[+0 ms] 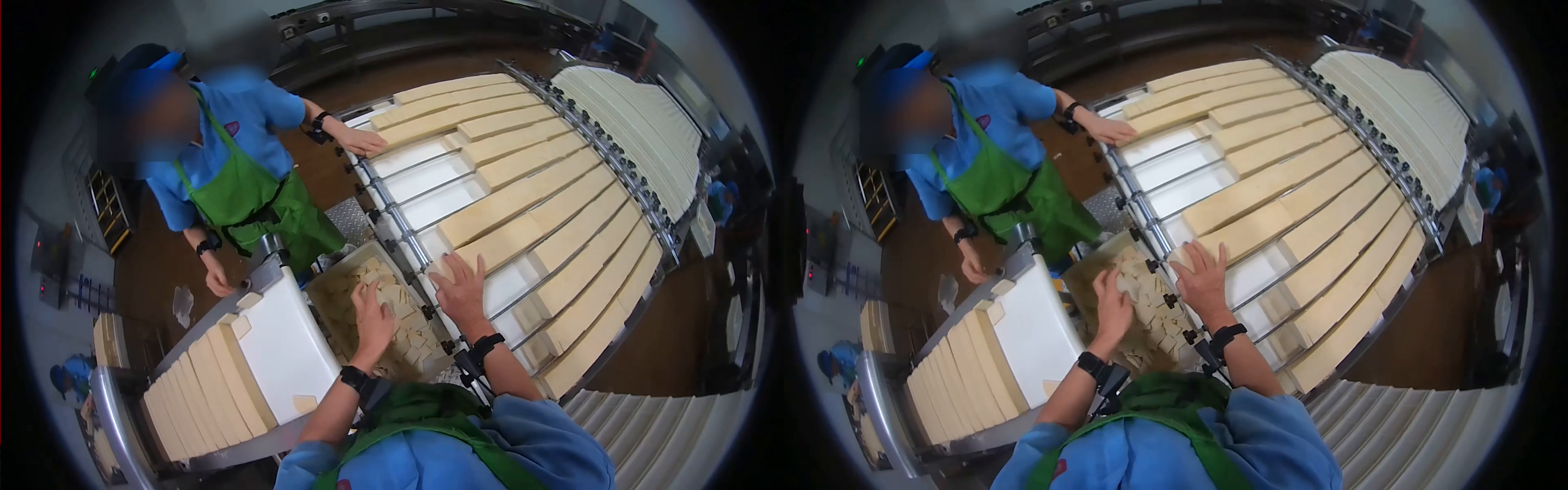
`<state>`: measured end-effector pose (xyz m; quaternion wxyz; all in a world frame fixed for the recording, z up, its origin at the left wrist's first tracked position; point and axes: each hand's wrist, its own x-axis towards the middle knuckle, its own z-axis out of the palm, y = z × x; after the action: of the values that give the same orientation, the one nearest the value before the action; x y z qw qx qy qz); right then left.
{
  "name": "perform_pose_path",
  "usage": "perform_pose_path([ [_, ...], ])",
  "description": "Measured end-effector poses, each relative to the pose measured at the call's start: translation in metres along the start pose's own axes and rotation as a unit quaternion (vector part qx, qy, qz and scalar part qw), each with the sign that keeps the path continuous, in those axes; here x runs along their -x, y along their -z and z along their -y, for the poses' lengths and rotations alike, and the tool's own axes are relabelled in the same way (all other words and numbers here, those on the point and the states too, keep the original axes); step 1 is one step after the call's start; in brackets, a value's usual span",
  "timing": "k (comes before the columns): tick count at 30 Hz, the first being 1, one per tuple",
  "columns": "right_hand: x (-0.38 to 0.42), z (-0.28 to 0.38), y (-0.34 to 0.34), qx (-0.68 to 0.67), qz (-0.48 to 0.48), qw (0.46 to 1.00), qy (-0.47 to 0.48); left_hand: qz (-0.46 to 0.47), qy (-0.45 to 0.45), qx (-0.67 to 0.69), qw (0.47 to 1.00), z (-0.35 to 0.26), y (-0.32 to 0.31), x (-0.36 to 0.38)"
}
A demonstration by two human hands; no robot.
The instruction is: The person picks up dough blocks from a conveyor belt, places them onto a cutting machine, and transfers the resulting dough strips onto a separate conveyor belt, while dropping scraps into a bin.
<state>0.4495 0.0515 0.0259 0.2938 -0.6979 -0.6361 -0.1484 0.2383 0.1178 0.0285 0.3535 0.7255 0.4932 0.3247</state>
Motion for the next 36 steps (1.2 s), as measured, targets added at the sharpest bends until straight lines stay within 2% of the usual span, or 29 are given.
perform_pose_path([
  [2, 0.001, -0.001, -0.005, -0.006, -0.017, 1.0, 0.008, 0.034, 0.011, -0.05, 0.998, 0.035, 0.02, 0.016],
  [4, 0.002, -0.001, -0.006, -0.004, -0.018, 1.0, -0.007, 0.016, 0.02, -0.034, 0.999, 0.058, 0.042, 0.036],
  [6, 0.003, 0.001, -0.008, -0.005, -0.013, 1.0, 0.007, 0.06, 0.051, -0.012, 0.997, 0.078, 0.068, 0.059],
  [8, 0.004, 0.0, -0.013, 0.015, -0.017, 1.0, -0.008, 0.027, 0.079, 0.027, 0.996, 0.097, 0.091, 0.085],
  [11, 0.004, 0.002, -0.015, 0.012, -0.022, 1.0, 0.008, 0.065, 0.215, 0.196, 0.954, 0.104, 0.131, 0.121],
  [12, 0.005, 0.001, -0.015, 0.021, -0.027, 0.999, 0.006, 0.049, 0.222, 0.199, 0.953, 0.103, 0.144, 0.132],
  [14, 0.009, -0.002, -0.016, 0.025, -0.027, 0.999, 0.013, 0.105, 0.301, 0.248, 0.915, 0.108, 0.165, 0.156],
  [15, 0.008, -0.001, -0.018, 0.033, -0.032, 0.999, 0.01, 0.121, 0.3, 0.245, 0.914, 0.119, 0.17, 0.169],
  [16, 0.008, -0.001, -0.018, 0.028, -0.041, 0.999, 0.016, 0.094, 0.307, 0.248, 0.914, 0.125, 0.173, 0.18],
  [18, 0.006, 0.001, -0.015, 0.025, -0.039, 0.999, 0.025, 0.173, 0.361, 0.268, 0.877, 0.129, 0.176, 0.199],
  [22, 0.009, -0.001, -0.02, 0.03, -0.02, 0.998, 0.044, 0.204, 0.361, 0.292, 0.862, 0.158, 0.158, 0.228],
  [23, 0.01, -0.002, -0.019, 0.038, -0.007, 0.999, 0.032, 0.186, 0.363, 0.297, 0.863, 0.163, 0.155, 0.232],
  [25, 0.01, -0.001, -0.019, 0.043, 0.004, 0.999, 0.029, 0.211, 0.347, 0.24, 0.882, 0.171, 0.146, 0.235],
  [32, 0.005, 0.011, -0.015, 0.055, 0.016, 0.998, 0.02, 0.177, 0.359, 0.248, 0.882, 0.167, 0.14, 0.241],
  [34, 0.0, 0.018, -0.011, 0.066, 0.022, 0.998, 0.001, 0.144, 0.311, 0.263, 0.902, 0.171, 0.138, 0.248],
  [36, -0.008, 0.017, 0.006, 0.1, 0.093, 0.99, 0.029, 0.144, 0.322, 0.261, 0.899, 0.178, 0.133, 0.254],
])
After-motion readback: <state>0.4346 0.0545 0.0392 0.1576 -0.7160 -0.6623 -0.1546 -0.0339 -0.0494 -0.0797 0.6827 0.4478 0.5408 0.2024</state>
